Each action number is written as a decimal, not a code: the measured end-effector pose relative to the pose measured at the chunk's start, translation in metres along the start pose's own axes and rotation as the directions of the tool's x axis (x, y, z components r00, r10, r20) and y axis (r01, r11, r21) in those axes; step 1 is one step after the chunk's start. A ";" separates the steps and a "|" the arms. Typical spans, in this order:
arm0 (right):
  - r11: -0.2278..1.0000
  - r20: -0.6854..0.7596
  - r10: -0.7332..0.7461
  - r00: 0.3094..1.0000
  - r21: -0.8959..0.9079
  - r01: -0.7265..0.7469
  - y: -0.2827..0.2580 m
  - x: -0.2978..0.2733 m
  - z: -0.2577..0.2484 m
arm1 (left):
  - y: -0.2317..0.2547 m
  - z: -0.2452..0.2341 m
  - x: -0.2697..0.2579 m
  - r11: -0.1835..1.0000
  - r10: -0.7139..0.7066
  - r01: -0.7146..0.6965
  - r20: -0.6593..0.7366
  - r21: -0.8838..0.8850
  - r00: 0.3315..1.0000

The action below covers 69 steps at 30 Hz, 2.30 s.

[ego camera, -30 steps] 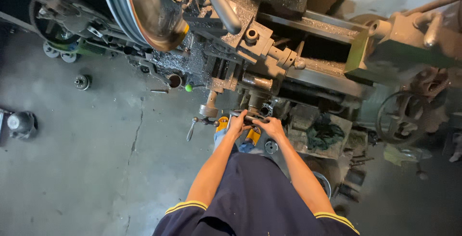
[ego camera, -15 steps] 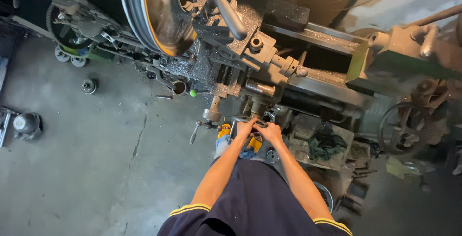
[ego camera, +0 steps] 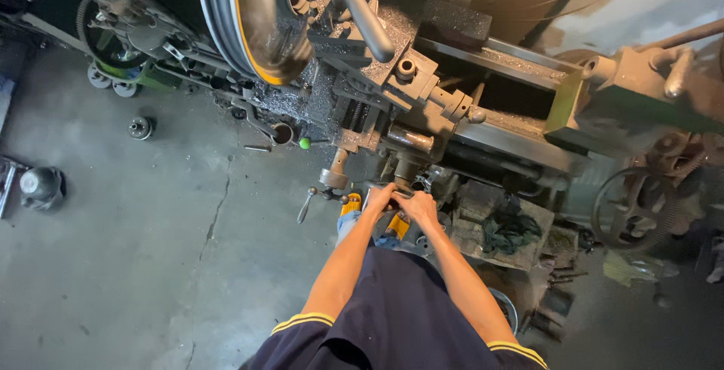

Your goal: The person operates a metal lathe, using both hands to turn the handwheels and levers to control the cutting tool's position against a rotating metal workpiece. The person adjusts the tool rest and makes fine movements to shape the metal part.

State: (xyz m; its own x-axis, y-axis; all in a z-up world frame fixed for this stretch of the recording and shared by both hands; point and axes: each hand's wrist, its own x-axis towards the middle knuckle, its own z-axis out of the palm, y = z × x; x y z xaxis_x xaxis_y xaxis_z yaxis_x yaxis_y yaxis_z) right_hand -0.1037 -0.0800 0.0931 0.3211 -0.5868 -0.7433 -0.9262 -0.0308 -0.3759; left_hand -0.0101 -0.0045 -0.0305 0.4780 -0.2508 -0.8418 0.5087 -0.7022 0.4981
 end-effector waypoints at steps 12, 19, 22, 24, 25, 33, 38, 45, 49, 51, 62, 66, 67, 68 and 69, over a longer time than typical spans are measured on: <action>0.986 0.079 -0.108 0.991 -0.116 0.117 -0.010 -0.020 -0.018 | 0.002 -0.012 0.009 0.940 -0.072 0.108 0.121 -0.322 0.990; 0.988 0.206 -0.137 0.969 0.101 0.118 0.061 0.036 -0.012 | 0.012 -0.022 0.001 0.884 -0.089 0.189 0.242 -0.427 0.966; 0.979 0.190 -0.108 0.976 0.192 0.071 0.074 0.044 -0.004 | 0.013 -0.027 0.000 0.880 -0.094 0.211 0.279 -0.425 0.956; 0.946 0.086 -0.126 0.988 0.310 0.094 0.072 0.038 0.001 | 0.007 -0.026 0.008 0.859 -0.094 0.198 0.234 -0.473 0.968; 0.946 0.086 -0.123 0.989 0.311 0.090 0.070 0.035 0.002 | 0.002 -0.026 0.015 0.860 -0.096 0.200 0.236 -0.470 0.967; 0.961 -0.018 -0.077 0.997 0.265 0.079 0.055 0.023 0.002 | 0.000 -0.027 0.025 0.825 -0.089 0.210 0.246 -0.525 0.965; 0.974 -0.006 -0.070 0.997 0.216 0.070 0.051 0.022 0.002 | -0.001 -0.031 0.011 0.805 -0.116 0.235 0.244 -0.545 0.963; 0.983 -0.016 -0.076 0.997 0.166 0.077 0.041 0.018 0.003 | -0.006 -0.032 0.011 0.818 -0.113 0.207 0.203 -0.537 0.973; 0.986 -0.010 -0.064 0.998 0.153 0.064 0.033 0.015 0.003 | -0.013 -0.031 0.023 0.842 -0.086 0.175 0.195 -0.510 0.977; 0.981 -0.012 -0.084 0.996 0.174 0.085 0.030 0.012 0.003 | -0.006 -0.031 0.011 0.866 -0.064 0.139 0.169 -0.480 0.983; 0.992 -0.039 -0.093 0.995 0.077 0.096 0.019 0.016 0.000 | -0.001 -0.045 -0.034 0.980 0.198 -0.199 0.060 0.021 0.978; 0.992 -0.039 -0.094 0.995 0.075 0.097 0.021 0.008 0.005 | 0.027 -0.083 -0.095 0.476 0.837 -0.737 0.010 0.480 0.548; 0.991 -0.045 -0.103 0.994 0.078 0.106 0.024 0.010 0.005 | 0.042 -0.109 -0.110 0.468 0.843 -0.740 0.008 0.483 0.539; 0.991 -0.037 -0.104 0.994 0.083 0.106 0.026 0.012 0.005 | 0.057 -0.135 -0.125 0.372 0.894 -0.663 -0.058 0.650 0.445; 0.991 -0.025 -0.101 0.995 0.086 0.103 0.030 0.013 0.005 | 0.070 -0.161 -0.140 0.285 0.935 -0.541 -0.104 0.791 0.340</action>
State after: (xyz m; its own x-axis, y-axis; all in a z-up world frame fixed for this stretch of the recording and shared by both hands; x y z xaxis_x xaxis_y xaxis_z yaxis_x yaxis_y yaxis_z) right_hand -0.1266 -0.0842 0.0690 0.4083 -0.6008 -0.6873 -0.8676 -0.0213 -0.4968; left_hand 0.0737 0.0883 0.1561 0.7125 -0.6723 0.2008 -0.6802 -0.5915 0.4330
